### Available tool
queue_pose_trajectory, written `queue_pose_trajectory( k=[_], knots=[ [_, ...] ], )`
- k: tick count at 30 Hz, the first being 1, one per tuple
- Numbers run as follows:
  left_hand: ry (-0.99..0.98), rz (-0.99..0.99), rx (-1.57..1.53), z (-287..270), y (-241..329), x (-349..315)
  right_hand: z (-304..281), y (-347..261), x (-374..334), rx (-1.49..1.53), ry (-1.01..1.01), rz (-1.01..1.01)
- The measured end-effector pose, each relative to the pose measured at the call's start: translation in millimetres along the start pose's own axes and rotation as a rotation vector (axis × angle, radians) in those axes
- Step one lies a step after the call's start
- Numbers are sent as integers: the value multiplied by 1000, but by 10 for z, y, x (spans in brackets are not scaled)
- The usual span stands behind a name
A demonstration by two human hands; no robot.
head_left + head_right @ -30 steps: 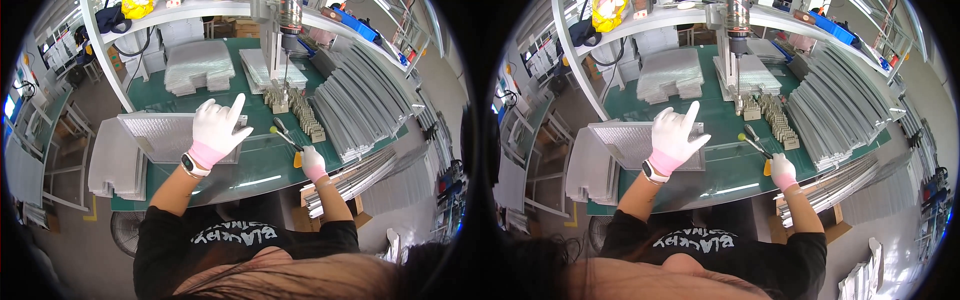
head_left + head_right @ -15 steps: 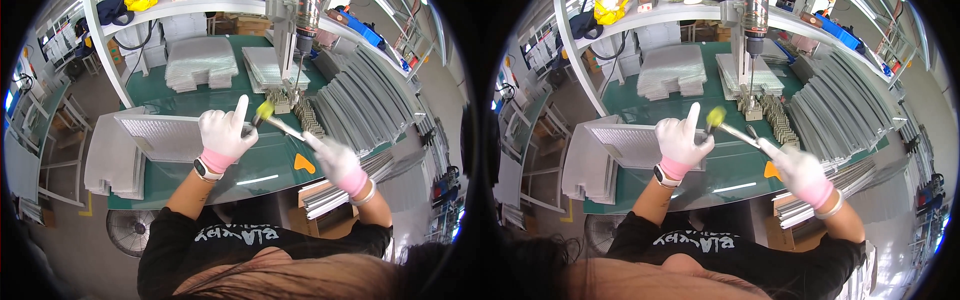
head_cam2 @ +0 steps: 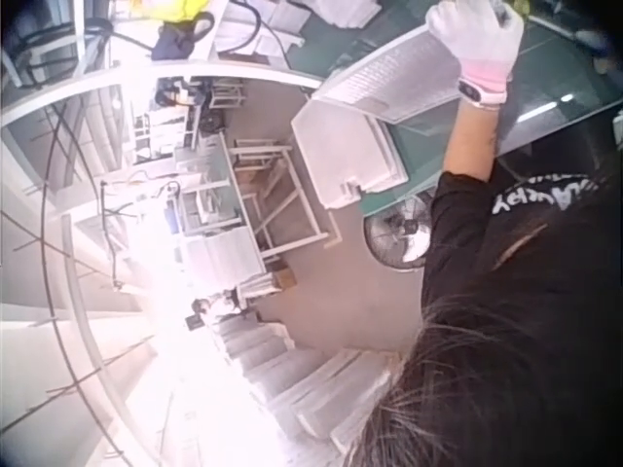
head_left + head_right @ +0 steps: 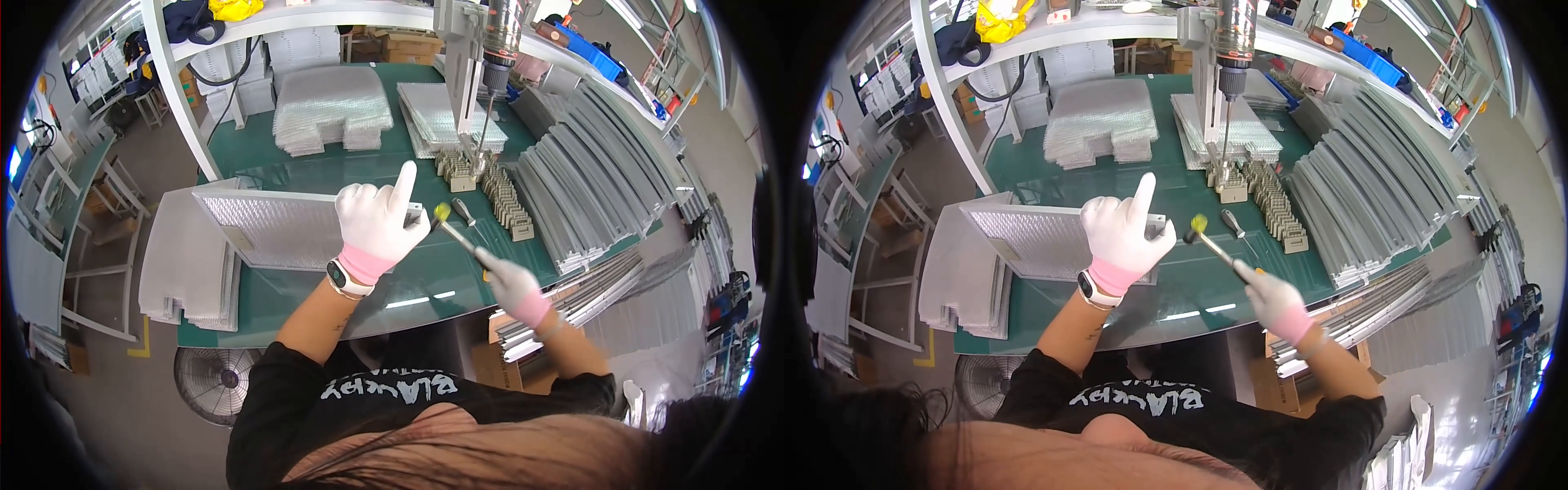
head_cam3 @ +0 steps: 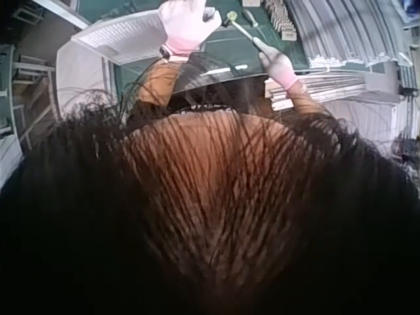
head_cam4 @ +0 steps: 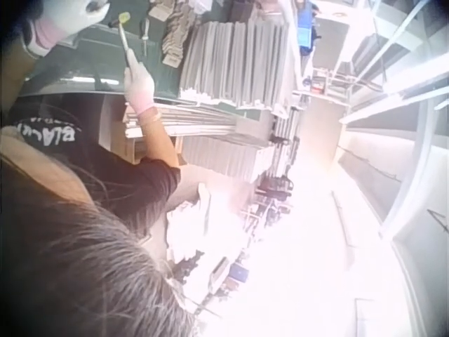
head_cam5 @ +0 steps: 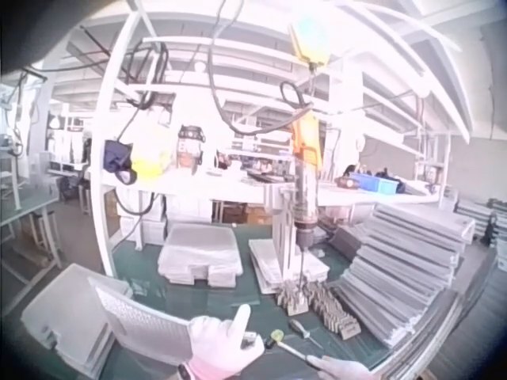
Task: Assembling mesh filters into metal frames using a hammer and electric screwdriver.
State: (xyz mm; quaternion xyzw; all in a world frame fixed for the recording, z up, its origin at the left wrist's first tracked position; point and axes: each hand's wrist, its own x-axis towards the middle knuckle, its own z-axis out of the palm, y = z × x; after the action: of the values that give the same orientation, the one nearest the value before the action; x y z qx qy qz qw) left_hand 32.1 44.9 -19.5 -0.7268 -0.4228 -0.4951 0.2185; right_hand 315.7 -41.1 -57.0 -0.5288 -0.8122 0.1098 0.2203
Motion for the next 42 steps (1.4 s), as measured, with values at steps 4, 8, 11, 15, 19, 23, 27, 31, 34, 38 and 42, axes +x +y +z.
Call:
queue_pose_trajectory(
  k=[4, 8, 11, 15, 19, 23, 27, 31, 34, 38, 42],
  knots=[
    [-20, 129, -193, -115, 142, -13, 844, 570, -46, -130, -143, 285],
    [31, 149, -253, 76, 278, -213, 129, 33, 828, -54, 584, -199],
    [-5, 124, -241, 244, 264, -384, -842, -720, 1583, 557, 836, -454],
    [-21, 149, -294, 157, 167, -333, -1581, -1314, 2417, 736, 573, -933],
    [-76, 219, -309, -417, 201, 82, -1725, -965, 2945, 1297, -134, -1302],
    [-267, 145, -322, -115, 86, 149, -1611, -1390, 2346, 1671, 252, -377],
    [-443, 66, -305, 220, 5, -142, -1605, -1466, 2328, 1684, 191, -534],
    [-275, 136, -323, -39, 46, 22, -1519, -1545, 2340, 1754, 273, -436],
    [-62, 190, -324, -125, -58, 347, -1628, -1282, 2442, 1771, 192, -525],
    [-133, 194, -363, 45, -42, 157, -1536, -1536, 2556, 1706, 734, -609],
    [-125, 227, -365, 0, 128, 148, -1986, -586, 2478, 1511, 448, -634]
  ],
)
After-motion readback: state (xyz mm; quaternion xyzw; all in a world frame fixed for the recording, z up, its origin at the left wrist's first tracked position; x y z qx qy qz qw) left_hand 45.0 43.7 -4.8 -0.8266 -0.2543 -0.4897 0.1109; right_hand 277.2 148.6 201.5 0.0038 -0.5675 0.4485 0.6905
